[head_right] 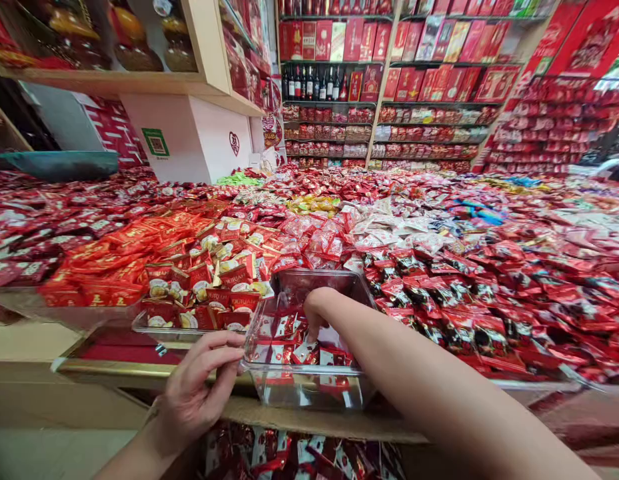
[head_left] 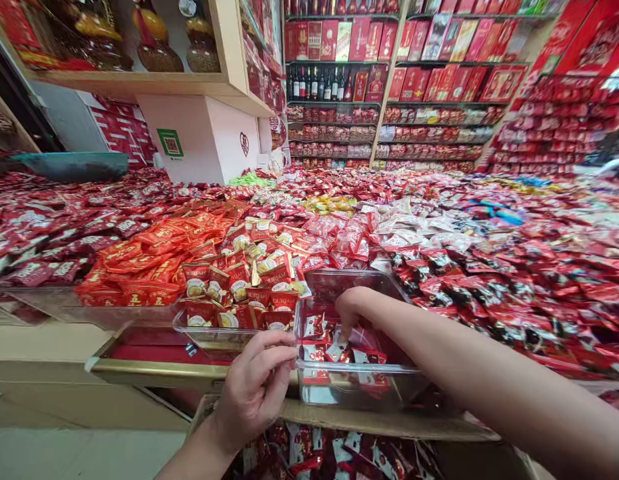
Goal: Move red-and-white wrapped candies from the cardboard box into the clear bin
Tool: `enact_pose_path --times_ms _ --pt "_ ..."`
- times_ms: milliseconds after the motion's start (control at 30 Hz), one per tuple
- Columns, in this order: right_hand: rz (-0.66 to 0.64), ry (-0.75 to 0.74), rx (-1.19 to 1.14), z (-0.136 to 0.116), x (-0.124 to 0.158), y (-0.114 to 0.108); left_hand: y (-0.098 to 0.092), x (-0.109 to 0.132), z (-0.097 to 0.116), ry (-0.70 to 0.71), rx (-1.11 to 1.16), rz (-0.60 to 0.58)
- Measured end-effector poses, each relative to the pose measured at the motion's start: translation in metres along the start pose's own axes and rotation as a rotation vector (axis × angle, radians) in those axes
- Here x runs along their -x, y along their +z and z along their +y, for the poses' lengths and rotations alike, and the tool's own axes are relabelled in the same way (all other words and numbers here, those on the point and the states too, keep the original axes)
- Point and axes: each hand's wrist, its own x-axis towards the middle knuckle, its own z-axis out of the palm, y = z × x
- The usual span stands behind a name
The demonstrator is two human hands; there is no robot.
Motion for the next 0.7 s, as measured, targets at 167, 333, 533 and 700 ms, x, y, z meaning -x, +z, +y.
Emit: enact_pose_path --times_ms 167,333,533,700 --pt "0.262 -0.079 -0.040 -0.009 0.002 0.005 0.002 -0.003 0.005 0.006 0.001 -0.004" --pt "0.121 -0.270 -0.136 -0.020 0.000 0.008 0.003 -0.005 0.004 0.010 -0.022 0.000" --pt "-0.116 -0.275 -0.489 -0.008 -0.011 0.015 0.005 -0.005 0.004 0.019 -0.033 0.005" --pt "0.136 -0.086 -0.477 -0.013 -0.016 0.009 0.005 -0.004 0.004 0.015 -0.031 0.002"
